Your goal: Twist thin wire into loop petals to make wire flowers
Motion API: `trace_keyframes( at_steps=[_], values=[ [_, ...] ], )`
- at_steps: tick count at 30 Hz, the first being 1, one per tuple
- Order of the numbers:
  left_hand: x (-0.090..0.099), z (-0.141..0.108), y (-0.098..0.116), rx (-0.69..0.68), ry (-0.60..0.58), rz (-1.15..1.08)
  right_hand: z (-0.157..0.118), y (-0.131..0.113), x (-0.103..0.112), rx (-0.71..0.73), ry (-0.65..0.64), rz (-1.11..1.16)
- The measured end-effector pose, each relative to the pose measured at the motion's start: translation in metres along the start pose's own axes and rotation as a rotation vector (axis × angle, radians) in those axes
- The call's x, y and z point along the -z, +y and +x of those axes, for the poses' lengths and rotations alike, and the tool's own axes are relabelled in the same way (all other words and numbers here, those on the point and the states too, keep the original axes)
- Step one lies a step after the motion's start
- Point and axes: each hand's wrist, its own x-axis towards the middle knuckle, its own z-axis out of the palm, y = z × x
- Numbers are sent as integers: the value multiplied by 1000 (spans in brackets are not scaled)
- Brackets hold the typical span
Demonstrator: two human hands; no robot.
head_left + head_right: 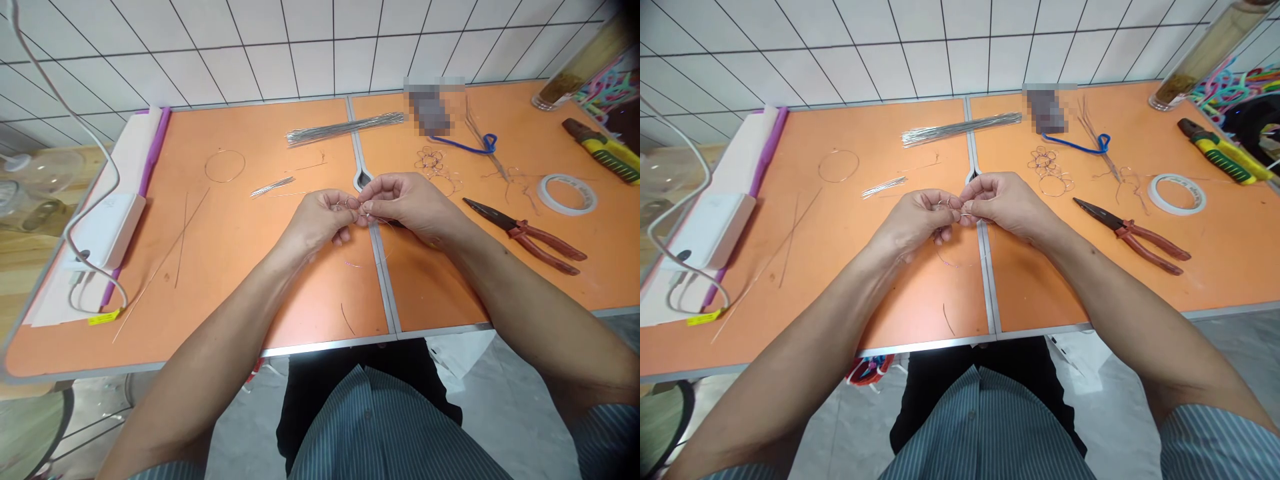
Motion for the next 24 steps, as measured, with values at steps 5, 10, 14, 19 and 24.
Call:
trace_keyframes(
  at_steps=[5, 10, 14, 19, 24],
  values=[
    [1, -1, 2, -11, -13, 11, -1, -2, 0, 83, -7, -123],
    [4, 2, 0, -32, -7, -5, -2, 0, 0, 221, -36, -273],
    [8, 6, -3, -29, -12, -16, -6, 3, 0, 399, 15, -537],
    [12, 6, -1, -22, -42, -11, -11, -1, -1, 544, 0, -820],
    [13, 5, 2, -13, -44, -18, -13, -4, -4, 487, 14, -810]
  ],
)
